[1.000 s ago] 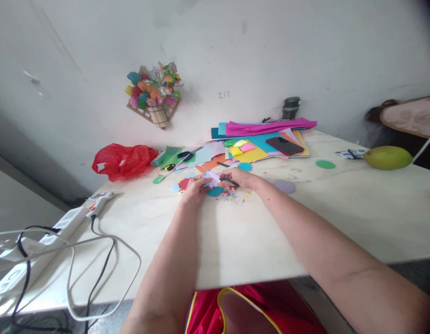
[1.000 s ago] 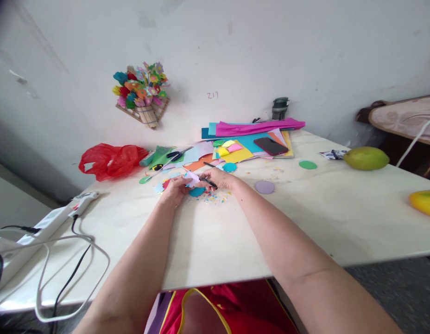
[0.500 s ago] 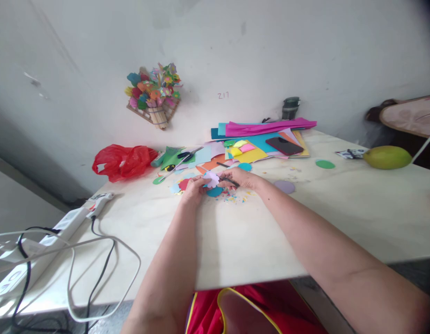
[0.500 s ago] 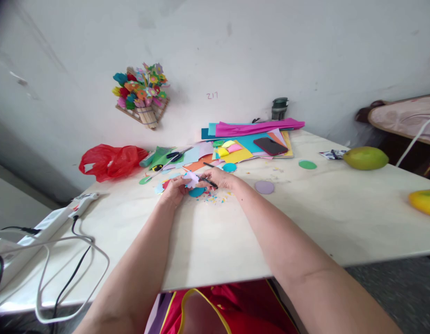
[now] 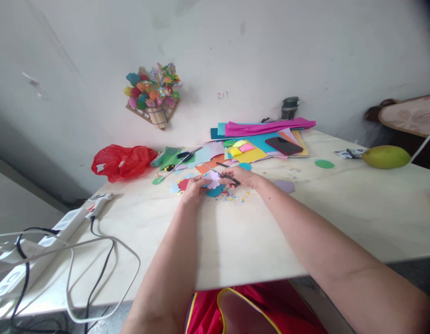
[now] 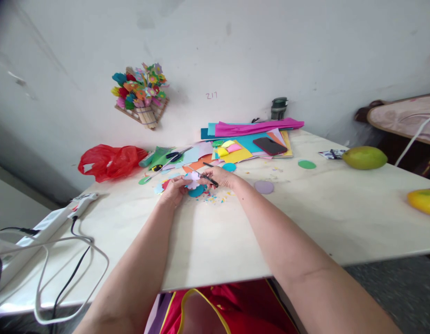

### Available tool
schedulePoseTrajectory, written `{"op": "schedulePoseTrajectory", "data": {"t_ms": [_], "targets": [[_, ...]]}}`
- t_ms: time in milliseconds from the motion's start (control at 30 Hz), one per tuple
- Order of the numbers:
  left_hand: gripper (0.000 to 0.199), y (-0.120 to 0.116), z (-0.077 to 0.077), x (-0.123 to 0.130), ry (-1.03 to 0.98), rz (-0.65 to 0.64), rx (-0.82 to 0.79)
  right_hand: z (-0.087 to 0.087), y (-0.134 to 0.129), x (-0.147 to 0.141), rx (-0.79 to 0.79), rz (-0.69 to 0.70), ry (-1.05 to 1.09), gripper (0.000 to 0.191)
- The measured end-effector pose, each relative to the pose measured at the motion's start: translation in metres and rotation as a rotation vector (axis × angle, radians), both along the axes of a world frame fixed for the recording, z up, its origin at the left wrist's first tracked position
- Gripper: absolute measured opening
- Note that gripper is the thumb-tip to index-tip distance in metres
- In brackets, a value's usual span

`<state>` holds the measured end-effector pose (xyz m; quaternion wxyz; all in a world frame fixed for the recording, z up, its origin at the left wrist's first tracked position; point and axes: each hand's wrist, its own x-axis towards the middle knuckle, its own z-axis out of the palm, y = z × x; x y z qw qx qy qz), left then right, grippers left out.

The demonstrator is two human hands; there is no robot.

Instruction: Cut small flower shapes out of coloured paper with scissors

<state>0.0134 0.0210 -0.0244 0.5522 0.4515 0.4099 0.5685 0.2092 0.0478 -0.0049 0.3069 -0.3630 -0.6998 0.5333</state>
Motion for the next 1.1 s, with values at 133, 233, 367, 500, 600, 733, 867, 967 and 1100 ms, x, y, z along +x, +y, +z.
{"op": "schedulePoseTrajectory", "data": {"t_ms": [133, 233, 367, 500, 600, 733, 867, 967, 1100], "targets": [[0.027, 0.0, 0.0, 0.0, 0.04, -0.007, 0.01, 0.002, -0.001, 0.002, 0.014, -0.034, 0.044, 0.021], [0.026, -0.001, 0.001, 0.001, 0.068, -0.016, 0.008, 0.001, 0.0, 0.001, 0.021, -0.074, 0.122, 0.029], [0.026, -0.004, 0.003, 0.002, 0.097, -0.059, -0.001, -0.002, 0.004, -0.002, 0.014, -0.143, 0.255, 0.035], [0.027, -0.006, 0.005, 0.005, 0.122, -0.081, 0.007, -0.002, 0.005, -0.005, 0.007, -0.196, 0.317, 0.034], [0.027, -0.006, 0.005, 0.006, 0.146, -0.122, 0.023, 0.0, 0.003, -0.007, -0.001, -0.213, 0.342, 0.032], [0.022, -0.004, 0.001, 0.005, 0.173, -0.159, 0.038, 0.001, 0.001, -0.009, -0.005, -0.206, 0.346, 0.032], [0.024, -0.001, -0.001, 0.004, 0.15, -0.106, 0.021, 0.002, 0.001, -0.009, -0.015, -0.226, 0.312, 0.03], [0.024, -0.001, -0.001, 0.003, 0.116, -0.035, 0.014, 0.003, 0.0, -0.009, -0.006, -0.237, 0.288, 0.028], [0.019, 0.0, -0.001, 0.003, 0.067, 0.022, 0.026, 0.006, -0.006, -0.011, -0.023, -0.234, 0.268, 0.03]]}}
